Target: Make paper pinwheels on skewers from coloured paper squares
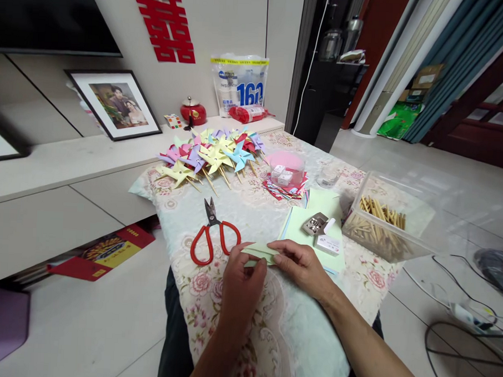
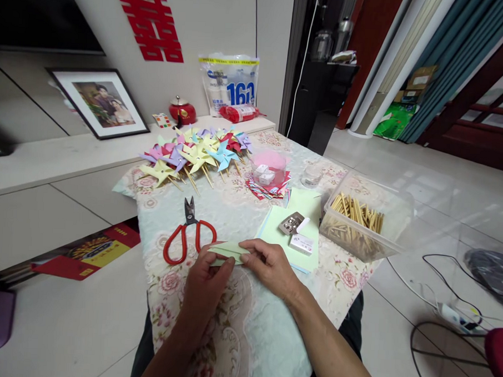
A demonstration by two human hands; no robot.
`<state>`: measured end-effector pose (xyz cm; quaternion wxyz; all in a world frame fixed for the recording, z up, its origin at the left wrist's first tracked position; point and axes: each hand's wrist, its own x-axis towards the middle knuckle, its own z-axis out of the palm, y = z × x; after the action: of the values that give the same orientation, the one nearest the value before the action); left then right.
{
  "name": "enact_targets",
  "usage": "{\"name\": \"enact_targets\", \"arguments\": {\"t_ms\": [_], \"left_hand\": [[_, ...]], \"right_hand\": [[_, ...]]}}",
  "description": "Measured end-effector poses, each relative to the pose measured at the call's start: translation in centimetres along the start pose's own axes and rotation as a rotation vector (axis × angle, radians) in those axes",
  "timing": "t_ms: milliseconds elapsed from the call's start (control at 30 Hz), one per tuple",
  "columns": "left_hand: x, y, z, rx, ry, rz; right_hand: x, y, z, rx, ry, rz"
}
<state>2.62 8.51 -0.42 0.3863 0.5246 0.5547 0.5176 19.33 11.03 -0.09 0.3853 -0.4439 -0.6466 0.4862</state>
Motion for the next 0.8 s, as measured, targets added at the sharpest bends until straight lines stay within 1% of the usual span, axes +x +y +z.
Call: {"name": "enact_targets", "arguments": {"t_ms": [167,233,300,367,433,533,633,700,733,800], "left_hand": [[-0.4,0.8,-0.6,0.103,-0.025,0.044],[-0.5,1.1,-0.8,0.138,-0.052,0.064],[-0.5,1.4,-1.1,0.115,-0.103,0.055],[-0.4,1.5,-1.4,0.028,-0.174,0.009],[-0.4,1.8,-1.9,-0.087,-0.229,-0.072],[-0.3,2.4,-2.7,-0.224,-0.264,-0.232],[-0.2,2.9,-3.3,-0.305,-0.304,-0.364],[-0.1,3.1,-3.5,-0.324,-0.342,-0.398],[0.0,3.1,-3.4,-0.316,-0.355,-0.392],[0.1,3.1,-3.2,-0.243,-0.366,-0.330]], "right_hand": [[-0.1,-0.3,0.0,-0.072,0.051,-0.037],[-0.1,-0.5,0.0,-0.096,0.078,-0.052],[-0.1,-0.7,0.0,-0.105,0.113,-0.055],[-0.1,-1.0,-0.1,-0.100,0.134,-0.048],[-0.1,-1.1,-0.2,-0.069,0.132,-0.034],[-0.1,-1.2,-0.2,0.054,0.121,0.002],[-0.1,-1.2,-0.3,0.190,0.126,0.039],[-0.1,-1.2,-0.4,0.241,0.128,0.054],[-0.1,-1.2,-0.4,0.257,0.124,0.061],[0.0,-1.1,-0.4,0.280,0.102,0.076]]}}
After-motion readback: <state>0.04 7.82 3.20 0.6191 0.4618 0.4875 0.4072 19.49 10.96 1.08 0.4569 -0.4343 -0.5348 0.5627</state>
